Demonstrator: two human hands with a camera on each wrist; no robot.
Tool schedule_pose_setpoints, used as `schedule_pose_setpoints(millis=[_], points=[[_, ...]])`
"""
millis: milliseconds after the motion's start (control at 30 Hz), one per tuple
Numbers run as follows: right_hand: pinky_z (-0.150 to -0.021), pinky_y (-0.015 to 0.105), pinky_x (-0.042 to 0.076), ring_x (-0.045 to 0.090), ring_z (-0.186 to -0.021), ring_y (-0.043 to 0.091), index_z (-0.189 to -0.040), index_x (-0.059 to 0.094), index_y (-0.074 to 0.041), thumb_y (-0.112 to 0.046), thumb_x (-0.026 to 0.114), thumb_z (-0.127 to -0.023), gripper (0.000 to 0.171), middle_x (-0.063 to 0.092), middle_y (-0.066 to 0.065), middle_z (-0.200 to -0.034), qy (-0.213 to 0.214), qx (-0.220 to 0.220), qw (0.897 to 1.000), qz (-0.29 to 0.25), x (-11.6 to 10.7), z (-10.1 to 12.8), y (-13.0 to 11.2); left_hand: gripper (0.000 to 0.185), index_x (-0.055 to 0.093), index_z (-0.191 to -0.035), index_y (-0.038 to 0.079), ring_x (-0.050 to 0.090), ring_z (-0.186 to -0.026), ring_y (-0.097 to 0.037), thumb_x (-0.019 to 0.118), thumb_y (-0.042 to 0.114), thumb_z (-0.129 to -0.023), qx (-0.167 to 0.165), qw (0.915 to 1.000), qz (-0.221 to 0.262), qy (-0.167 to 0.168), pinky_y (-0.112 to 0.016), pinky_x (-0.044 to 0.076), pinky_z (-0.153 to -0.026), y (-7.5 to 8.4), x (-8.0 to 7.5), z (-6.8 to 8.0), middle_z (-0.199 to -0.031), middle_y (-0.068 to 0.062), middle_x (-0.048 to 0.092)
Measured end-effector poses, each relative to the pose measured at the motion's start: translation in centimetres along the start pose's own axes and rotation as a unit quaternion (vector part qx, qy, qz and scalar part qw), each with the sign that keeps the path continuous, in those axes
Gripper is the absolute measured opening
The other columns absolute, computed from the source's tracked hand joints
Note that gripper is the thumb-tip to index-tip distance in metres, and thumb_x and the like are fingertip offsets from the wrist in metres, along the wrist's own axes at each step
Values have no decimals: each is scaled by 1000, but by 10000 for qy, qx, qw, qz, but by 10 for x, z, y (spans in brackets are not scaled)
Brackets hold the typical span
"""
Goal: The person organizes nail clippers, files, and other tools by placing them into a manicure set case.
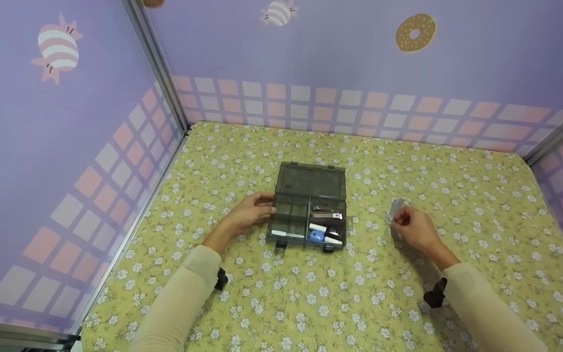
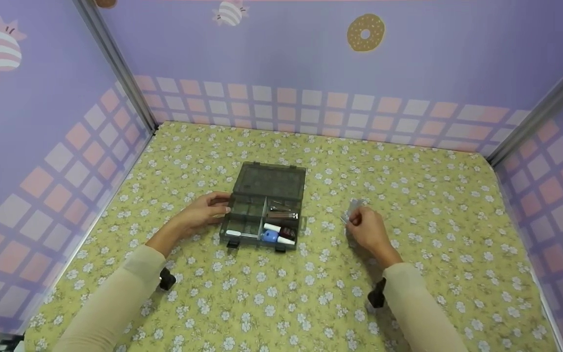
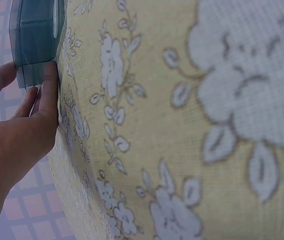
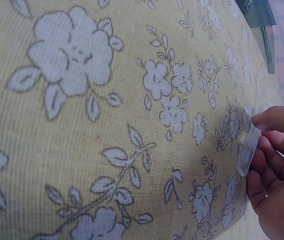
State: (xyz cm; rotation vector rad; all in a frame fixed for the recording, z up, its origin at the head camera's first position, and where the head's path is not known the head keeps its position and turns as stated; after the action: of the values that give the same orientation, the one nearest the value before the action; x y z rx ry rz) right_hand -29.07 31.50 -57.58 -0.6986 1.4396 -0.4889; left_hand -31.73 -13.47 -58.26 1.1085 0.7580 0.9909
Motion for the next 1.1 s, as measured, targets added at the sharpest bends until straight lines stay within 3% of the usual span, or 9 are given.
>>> schedule_pose_setpoints(millis=[433,633,933,1100], points=[[-57,29,50,61,-70,21,-103,70,0,-3,70,-101,3,68,9,-87,-267,-339,9990,78,3,9,-4,59,43,-159,4,53,-141,-33,67,11,-106,17,9999,-110,29,-46,50,-112,1,1,-2,-159,-17,47],[-59,30,52,62,-73,22,-105,70,0,-4,68,-103,6,68,10,-92,-421,-317,9986,-73,6,2,-14,57,44,-159,5,53,-141,-33,66,10,-106,-41,9999,-61,82,-45,50,-112,-2,-1,0,-158,-17,47],[-70,33,54,64,-86,23,-109,70,2,-5,66,-104,9,68,9,-96,-349,-670,9966,-335,18,-18,-59,59,43,-160,5,51,-143,-33,66,11,-106,-88,9999,-29,92,-44,51,-112,-2,0,2,-160,-17,45],[-72,33,56,65,-85,22,-107,70,3,-3,67,-103,8,68,8,-93,-303,-975,9938,-450,32,-34,-93,59,43,-160,4,51,-143,-33,66,10,-106,-107,9999,-27,73,-45,50,-113,1,0,1,-161,-17,44]])
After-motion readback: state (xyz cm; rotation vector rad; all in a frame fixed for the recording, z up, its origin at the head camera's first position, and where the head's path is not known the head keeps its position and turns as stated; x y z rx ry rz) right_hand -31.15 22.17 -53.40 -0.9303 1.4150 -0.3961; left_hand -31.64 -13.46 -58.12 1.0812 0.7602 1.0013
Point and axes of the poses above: each hand's wrist, its own z-axis away from the middle knuckle, its own x-axis out of the palm, y = z × x, the point moved 6 cm from there along -z, towards the middle knuckle
